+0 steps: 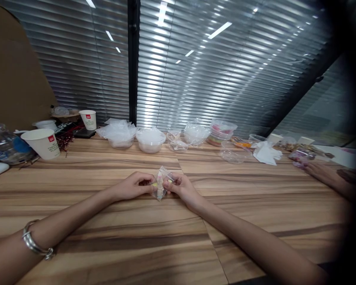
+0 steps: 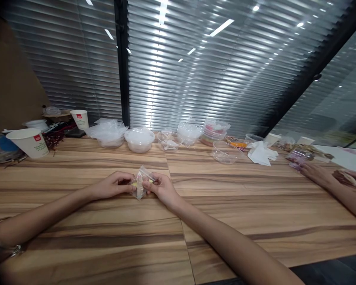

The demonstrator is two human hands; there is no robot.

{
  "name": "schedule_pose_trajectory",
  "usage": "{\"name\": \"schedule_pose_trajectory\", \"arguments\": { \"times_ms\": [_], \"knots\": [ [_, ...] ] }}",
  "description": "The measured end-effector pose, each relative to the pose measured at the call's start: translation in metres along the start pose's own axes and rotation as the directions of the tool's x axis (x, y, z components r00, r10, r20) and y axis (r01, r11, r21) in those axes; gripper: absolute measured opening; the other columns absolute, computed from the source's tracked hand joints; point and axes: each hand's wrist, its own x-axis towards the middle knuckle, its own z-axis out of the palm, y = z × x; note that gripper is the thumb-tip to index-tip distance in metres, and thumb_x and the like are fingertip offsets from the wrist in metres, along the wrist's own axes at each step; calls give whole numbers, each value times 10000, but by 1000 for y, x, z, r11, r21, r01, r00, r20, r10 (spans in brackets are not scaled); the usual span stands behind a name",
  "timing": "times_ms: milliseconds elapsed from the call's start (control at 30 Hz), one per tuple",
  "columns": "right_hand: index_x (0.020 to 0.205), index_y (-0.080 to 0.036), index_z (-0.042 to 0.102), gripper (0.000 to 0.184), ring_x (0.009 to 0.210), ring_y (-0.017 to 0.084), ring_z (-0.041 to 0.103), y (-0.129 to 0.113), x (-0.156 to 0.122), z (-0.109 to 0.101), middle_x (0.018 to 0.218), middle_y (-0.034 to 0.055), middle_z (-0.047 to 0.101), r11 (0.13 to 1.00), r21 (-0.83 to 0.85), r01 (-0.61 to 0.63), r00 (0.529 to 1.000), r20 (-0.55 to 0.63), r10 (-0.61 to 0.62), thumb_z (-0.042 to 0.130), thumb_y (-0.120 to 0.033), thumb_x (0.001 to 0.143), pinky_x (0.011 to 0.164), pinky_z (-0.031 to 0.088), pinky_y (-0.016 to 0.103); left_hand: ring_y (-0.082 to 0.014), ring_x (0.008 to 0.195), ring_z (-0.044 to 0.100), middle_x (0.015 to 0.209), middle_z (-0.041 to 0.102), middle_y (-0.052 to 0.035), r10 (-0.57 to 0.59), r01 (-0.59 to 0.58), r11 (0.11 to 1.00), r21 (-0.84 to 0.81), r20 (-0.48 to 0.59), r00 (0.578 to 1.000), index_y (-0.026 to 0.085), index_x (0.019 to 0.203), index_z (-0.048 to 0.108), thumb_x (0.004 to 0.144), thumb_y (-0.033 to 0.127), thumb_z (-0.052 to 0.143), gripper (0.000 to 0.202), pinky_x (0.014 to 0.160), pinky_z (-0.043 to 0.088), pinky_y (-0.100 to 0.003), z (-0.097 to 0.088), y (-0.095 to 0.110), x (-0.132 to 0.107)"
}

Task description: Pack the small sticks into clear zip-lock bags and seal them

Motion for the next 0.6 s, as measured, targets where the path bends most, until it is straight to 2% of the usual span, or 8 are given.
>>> {"name": "schedule_pose_trajectory", "arguments": {
  "times_ms": [233, 433, 600],
  "knots": [
    [868, -148, 608, 266, 589, 106, 491, 0, 0, 1, 743, 24, 589, 1000, -30, -5, 1000, -27, 4, 629, -384, 748, 536, 388, 223, -121, 659, 458, 700, 522, 4, -5, 4, 1000, -12, -13, 1000, 132, 762, 581, 840, 405, 465, 306, 600, 361, -203, 0, 5, 0],
    [849, -149, 608, 255, 572, 104, 482, 4, 1, -1, 711, 12, 582, 998, -58, -8, 1000, -13, 7, 620, -386, 756, 534, 381, 226, -139, 704, 498, 761, 578, -13, -33, 33, 999, -5, -12, 999, 137, 817, 619, 841, 412, 462, 317, 633, 379, -217, -1, 6, 1],
    [848, -152, 633, 250, 676, 138, 531, 3, -2, 3, 768, 20, 610, 986, -164, 17, 997, 71, -5, 620, -385, 757, 623, 414, 251, -125, 638, 480, 707, 571, -3, -90, 80, 991, -105, -94, 992, 135, 827, 614, 818, 390, 507, 276, 561, 364, -206, 2, 0, 1]
  ]
}}
